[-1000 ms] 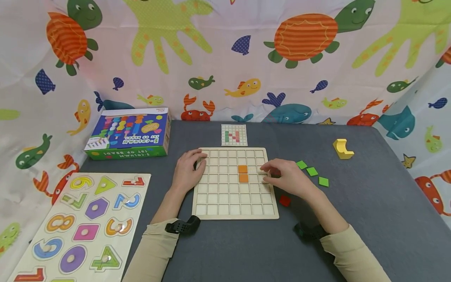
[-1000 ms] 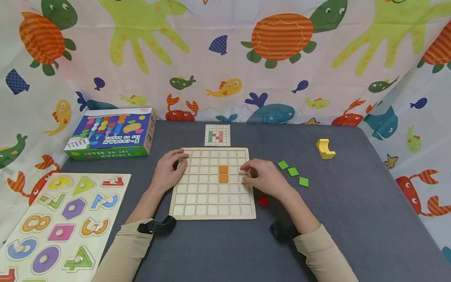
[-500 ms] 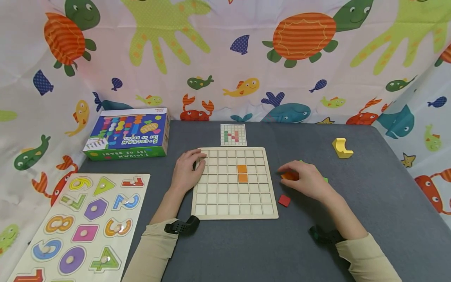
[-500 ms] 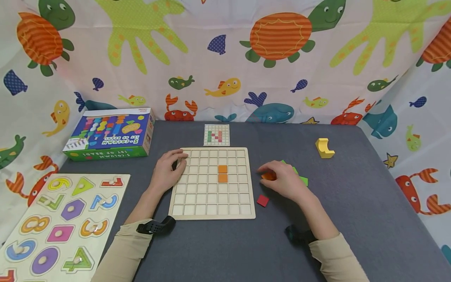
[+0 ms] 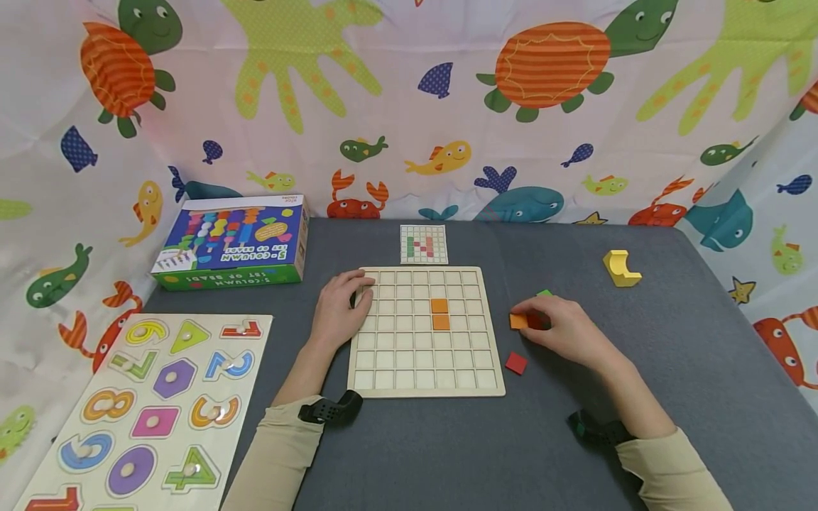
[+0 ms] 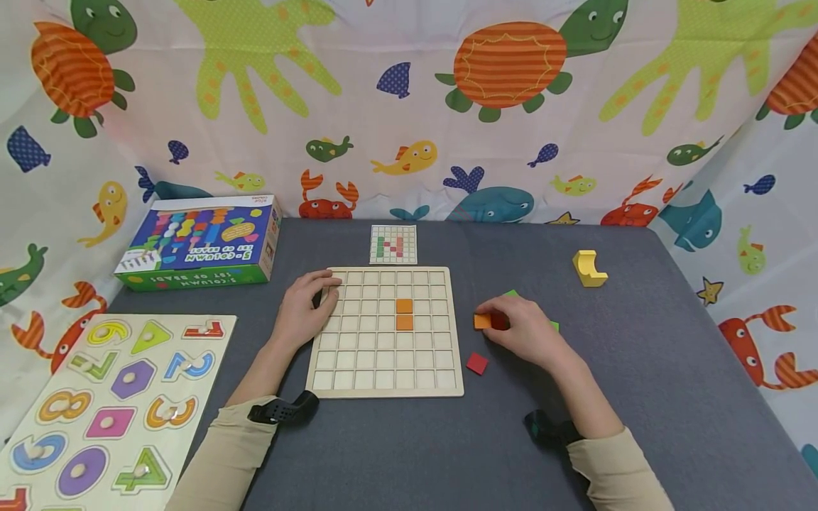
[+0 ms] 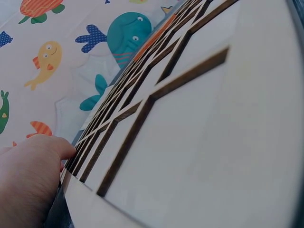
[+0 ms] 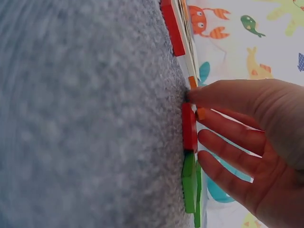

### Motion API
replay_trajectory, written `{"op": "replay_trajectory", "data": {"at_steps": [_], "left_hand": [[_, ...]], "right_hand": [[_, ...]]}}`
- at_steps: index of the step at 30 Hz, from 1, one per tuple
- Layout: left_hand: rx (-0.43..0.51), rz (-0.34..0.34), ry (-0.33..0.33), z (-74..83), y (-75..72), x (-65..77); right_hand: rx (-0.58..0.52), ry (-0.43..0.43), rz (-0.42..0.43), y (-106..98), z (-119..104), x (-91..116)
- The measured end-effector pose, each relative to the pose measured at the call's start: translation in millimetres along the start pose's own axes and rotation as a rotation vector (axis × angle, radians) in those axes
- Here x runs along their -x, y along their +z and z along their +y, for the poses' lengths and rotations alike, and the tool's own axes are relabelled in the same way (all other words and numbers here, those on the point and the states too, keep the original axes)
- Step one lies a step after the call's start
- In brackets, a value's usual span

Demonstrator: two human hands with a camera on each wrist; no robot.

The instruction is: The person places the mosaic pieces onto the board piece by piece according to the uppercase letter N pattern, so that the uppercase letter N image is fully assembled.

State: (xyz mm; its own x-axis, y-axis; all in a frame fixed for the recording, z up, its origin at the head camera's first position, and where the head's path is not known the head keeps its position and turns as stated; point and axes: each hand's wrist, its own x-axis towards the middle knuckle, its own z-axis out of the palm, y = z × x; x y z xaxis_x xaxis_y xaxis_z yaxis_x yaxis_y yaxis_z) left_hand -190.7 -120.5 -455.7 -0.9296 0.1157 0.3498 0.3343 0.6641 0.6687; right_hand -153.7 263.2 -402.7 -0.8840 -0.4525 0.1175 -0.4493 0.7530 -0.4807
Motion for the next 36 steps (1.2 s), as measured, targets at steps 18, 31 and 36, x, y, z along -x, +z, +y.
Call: {"op": "replay_trajectory", "data": {"at_steps": [18, 31, 36], "left_hand": [[0.004, 0.005, 0.013, 1.6, -1.2, -0.2], [0.006, -0.010, -0.011, 1.7, -2.0, -0.3], [-0.001, -0.021, -0.019, 0.8, -1.5, -0.5]], "right_hand": [[-0.188, -0.074, -0.092, 38, -60, -34], [-0.192, -0.157, -0.116, 49, -78, -42], [-0.205, -0.163, -0.120, 50, -78, -42]]}}
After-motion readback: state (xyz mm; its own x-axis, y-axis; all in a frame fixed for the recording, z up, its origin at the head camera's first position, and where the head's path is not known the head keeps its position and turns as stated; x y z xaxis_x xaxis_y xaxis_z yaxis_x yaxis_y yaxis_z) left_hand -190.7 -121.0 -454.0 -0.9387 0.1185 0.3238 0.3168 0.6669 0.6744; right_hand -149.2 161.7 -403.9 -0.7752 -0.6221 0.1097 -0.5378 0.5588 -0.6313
